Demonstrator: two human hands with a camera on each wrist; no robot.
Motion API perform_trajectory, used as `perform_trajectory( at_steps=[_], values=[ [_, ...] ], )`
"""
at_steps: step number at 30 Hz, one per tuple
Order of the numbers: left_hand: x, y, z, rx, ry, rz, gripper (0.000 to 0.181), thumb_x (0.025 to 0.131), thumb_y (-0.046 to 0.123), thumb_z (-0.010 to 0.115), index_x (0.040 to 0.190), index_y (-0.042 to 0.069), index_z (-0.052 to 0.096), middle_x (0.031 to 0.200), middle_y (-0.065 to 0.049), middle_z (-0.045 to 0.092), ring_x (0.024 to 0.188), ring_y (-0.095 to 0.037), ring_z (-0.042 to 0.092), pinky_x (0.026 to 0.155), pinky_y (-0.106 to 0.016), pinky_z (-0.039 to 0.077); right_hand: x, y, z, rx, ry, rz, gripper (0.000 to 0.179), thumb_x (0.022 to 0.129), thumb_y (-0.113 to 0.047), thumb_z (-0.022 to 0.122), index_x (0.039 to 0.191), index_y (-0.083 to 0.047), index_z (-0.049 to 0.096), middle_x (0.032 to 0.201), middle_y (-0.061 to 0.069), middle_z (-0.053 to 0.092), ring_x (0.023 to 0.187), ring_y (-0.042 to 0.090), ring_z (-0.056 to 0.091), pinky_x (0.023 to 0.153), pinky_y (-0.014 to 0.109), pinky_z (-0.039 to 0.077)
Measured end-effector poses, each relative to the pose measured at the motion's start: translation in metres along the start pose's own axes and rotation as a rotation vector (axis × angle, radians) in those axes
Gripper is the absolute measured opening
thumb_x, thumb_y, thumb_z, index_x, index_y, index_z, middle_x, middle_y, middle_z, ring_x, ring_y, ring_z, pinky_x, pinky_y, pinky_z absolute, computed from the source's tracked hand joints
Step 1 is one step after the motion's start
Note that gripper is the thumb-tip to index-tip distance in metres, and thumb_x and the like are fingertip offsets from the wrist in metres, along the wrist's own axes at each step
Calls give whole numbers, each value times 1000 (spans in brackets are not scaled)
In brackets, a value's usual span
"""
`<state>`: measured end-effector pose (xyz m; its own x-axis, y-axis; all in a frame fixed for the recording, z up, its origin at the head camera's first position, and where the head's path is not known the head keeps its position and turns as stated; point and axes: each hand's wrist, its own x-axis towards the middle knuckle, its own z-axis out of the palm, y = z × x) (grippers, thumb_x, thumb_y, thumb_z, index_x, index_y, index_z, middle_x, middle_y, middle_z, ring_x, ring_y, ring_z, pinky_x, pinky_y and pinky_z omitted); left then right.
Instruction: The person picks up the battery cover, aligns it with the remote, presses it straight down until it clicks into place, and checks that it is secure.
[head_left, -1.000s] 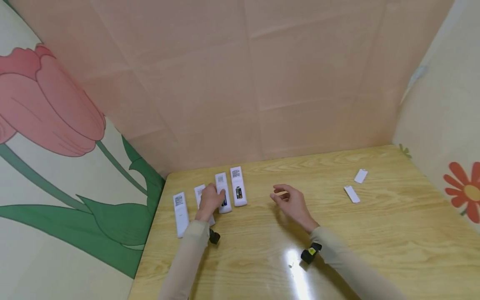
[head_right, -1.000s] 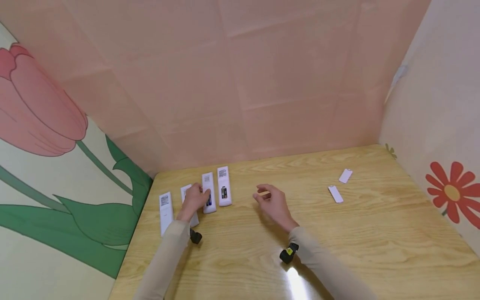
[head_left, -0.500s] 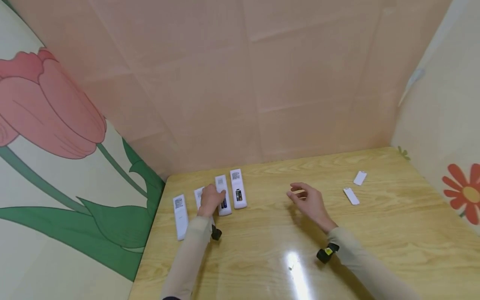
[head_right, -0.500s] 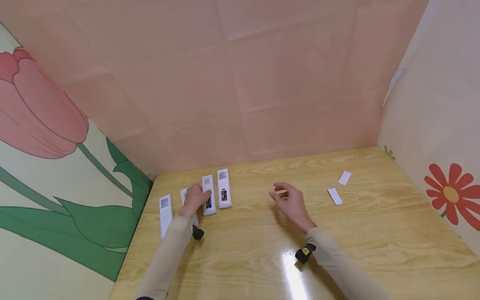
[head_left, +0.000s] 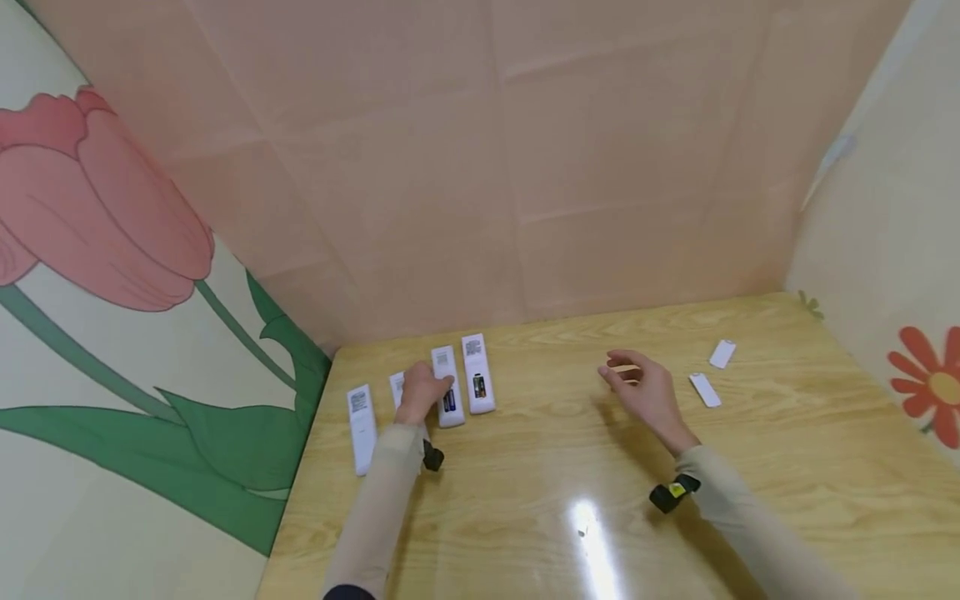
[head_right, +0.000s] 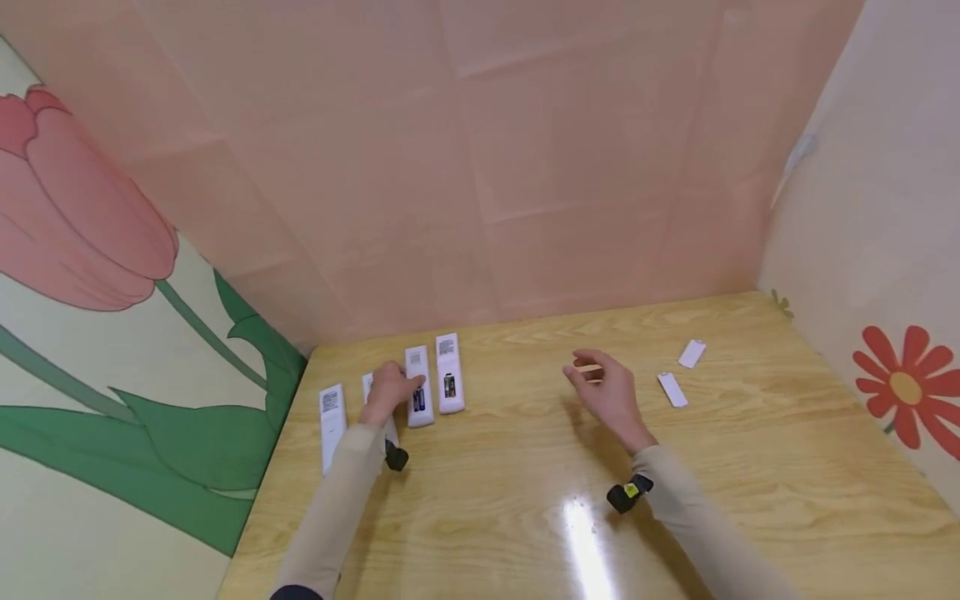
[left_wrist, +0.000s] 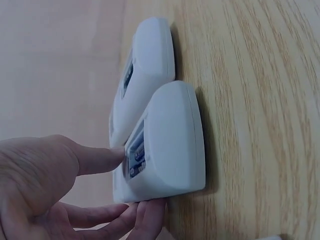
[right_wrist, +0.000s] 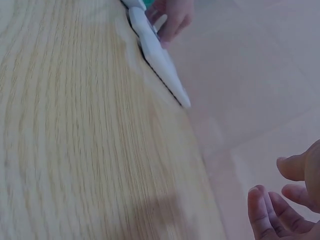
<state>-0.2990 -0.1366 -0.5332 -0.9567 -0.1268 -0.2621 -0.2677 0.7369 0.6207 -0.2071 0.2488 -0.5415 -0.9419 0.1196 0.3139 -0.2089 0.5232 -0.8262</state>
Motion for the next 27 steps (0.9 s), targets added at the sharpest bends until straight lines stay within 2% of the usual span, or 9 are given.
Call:
perform_trajectory(
  at_steps=[8, 11, 13, 15, 17, 21, 22, 27],
  values=[
    [1, 1, 3, 7, 6, -6, 48, 99, 26, 77, 69, 14, 42, 63, -2, 45, 54, -15, 43, 47, -28, 37, -2, 6, -20, -21, 8, 30, 38, 103, -25, 74, 133, -1, 70, 120, 24, 75, 98, 39, 75, 70, 10, 54],
    [2, 0, 4, 10, 4, -7, 43, 99, 28, 77, 72, 12, 47, 67, -4, 50, 57, -16, 46, 48, -29, 39, -2, 10, -29, -41, 20, 36, 39, 102, -26, 75, 132, -2, 71, 120, 23, 75, 94, 24, 75, 70, 8, 53],
    [2, 0, 4, 8, 3, -13, 39, 99, 28, 77, 75, 10, 52, 70, -5, 54, 60, -17, 48, 50, -29, 40, -1, 14, -36, -57, 28, 31, 38, 102, -25, 75, 132, -2, 71, 119, 23, 75, 92, 8, 71, 72, 6, 52],
    [3, 0, 4, 6, 3, -18, 35, 99, 28, 78, 79, 9, 57, 74, -7, 58, 62, -17, 51, 51, -29, 42, 0, 17, -42, -68, 37, 16, 37, 101, -23, 76, 131, -1, 71, 119, 24, 76, 91, 0, 66, 73, 3, 50],
    [3, 0, 3, 3, 7, -15, 32, 99, 28, 78, 82, 7, 61, 76, -8, 62, 63, -17, 52, 51, -29, 42, 1, 20, -48, -73, 43, -3, 36, 100, -19, 77, 130, 1, 71, 118, 26, 75, 92, 6, 69, 75, 1, 48],
    [4, 1, 1, -7, 13, 4, 31, 98, 28, 79, 82, 5, 65, 76, -9, 65, 62, -17, 54, 51, -29, 43, 2, 29, -59, -92, 57, -29, 33, 99, -12, 77, 127, 5, 72, 116, 29, 74, 95, 31, 73, 75, -1, 47],
    [5, 1, 1, -7, 9, 8, 31, 98, 28, 79, 82, 5, 65, 76, -9, 65, 62, -17, 54, 51, -29, 43, 1, 31, -62, -101, 62, -32, 32, 99, -11, 77, 126, 5, 72, 115, 30, 74, 94, 32, 73, 75, -1, 47],
    [3, 1, 2, -4, -7, 17, 33, 98, 30, 79, 79, 7, 63, 73, -6, 61, 61, -17, 52, 50, -29, 42, -3, 45, -74, -151, 79, -32, 30, 98, -10, 77, 124, 5, 73, 114, 29, 74, 88, 12, 69, 73, 1, 48]
  ],
)
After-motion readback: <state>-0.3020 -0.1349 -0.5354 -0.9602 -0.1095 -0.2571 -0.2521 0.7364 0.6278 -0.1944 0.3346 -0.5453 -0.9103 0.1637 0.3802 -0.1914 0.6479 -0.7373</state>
